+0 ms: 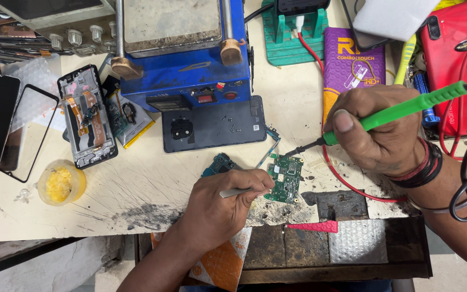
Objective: The person solders a green phone motherboard held on a cluttered repair bench, steadying the board with one hand while applying a green soldering iron to its contacts. They reposition the board and continue soldering different points, with a disassembled phone and tools around the work area.
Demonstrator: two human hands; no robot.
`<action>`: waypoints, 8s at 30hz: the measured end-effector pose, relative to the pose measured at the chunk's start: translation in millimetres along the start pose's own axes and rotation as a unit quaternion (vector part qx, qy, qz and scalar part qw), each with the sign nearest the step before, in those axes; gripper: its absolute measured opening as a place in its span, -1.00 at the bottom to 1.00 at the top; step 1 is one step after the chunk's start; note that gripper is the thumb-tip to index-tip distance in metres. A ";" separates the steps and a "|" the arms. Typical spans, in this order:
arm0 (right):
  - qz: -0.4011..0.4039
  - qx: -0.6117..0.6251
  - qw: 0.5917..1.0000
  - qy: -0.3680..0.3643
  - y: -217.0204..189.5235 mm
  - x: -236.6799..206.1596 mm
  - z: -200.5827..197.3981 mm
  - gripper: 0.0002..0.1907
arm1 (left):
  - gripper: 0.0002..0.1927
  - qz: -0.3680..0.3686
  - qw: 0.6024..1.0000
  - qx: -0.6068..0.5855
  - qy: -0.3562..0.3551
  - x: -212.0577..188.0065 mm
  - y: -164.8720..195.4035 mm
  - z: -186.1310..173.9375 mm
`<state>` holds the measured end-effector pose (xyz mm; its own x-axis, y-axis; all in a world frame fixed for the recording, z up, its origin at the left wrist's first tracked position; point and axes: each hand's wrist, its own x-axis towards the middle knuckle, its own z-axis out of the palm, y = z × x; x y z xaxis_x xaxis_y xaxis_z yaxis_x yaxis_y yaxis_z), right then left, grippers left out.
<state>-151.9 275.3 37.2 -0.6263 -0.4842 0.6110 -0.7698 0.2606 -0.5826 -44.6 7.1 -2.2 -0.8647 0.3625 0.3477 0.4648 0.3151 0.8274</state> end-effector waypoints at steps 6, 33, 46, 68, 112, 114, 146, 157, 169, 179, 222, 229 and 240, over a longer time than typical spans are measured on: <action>0.004 0.015 1.000 0.003 0.5 0.3 0.6 -0.63 | -0.78 -0.001 1.000 -0.006 0.000 -1.4 -0.8 -0.3; 0.036 0.047 0.995 0.074 1.1 1.1 -1.0 -0.62 | -0.77 0.020 1.000 0.019 0.006 -0.1 0.2 -0.8; 0.043 0.058 0.992 0.102 18.5 -6.2 -4.8 -0.63 | -0.88 0.146 0.984 0.065 0.084 5.6 25.3 -6.8; 0.029 0.055 0.994 0.085 40.5 -15.4 -6.5 -0.51 | -0.69 0.187 0.939 -0.221 -0.187 -29.5 74.2 58.8; 0.046 0.048 0.995 0.077 37.0 -20.8 -3.5 -0.54 | -0.68 0.208 0.919 -0.275 -0.192 -42.7 50.7 69.9; 0.047 0.036 0.996 0.073 37.4 -21.8 -3.4 -0.55 | -0.69 0.198 0.922 -0.272 -0.192 -45.9 50.5 69.6; 0.008 0.078 0.990 0.114 25.6 -8.7 -5.2 -0.61 | -0.79 0.125 0.984 -0.121 -0.026 12.7 56.3 -7.8; 0.050 0.113 0.981 0.150 19.5 -8.6 -6.2 -0.61 | -0.81 0.080 0.991 -0.030 0.102 11.6 10.8 -3.0; 0.045 0.224 0.973 0.021 7.9 -6.2 -9.7 -0.60 | -0.76 0.056 0.996 0.012 0.063 12.9 7.8 -2.8; 0.030 0.137 0.988 -0.056 7.1 0.0 -9.7 -0.64 | -0.78 0.057 0.997 0.016 0.050 13.1 8.2 -2.5; 0.045 0.100 0.992 -0.061 5.7 3.9 -10.5 -0.66 | -0.82 0.028 0.999 0.018 0.043 14.2 9.1 -1.9; 0.047 0.098 0.992 -0.059 4.8 3.6 -9.9 -0.65 | -0.83 0.031 0.999 0.017 0.042 14.1 9.5 -2.6; 0.034 0.057 0.995 -0.071 5.8 3.9 -10.9 -0.66 | -0.83 0.026 0.999 0.011 0.037 14.2 7.6 -1.7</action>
<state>-160.2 284.0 42.0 -0.6458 -0.5846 0.4911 -0.7027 0.2035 -0.6818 -53.6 13.2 9.7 -0.8502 0.3131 0.4233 0.5138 0.3175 0.7970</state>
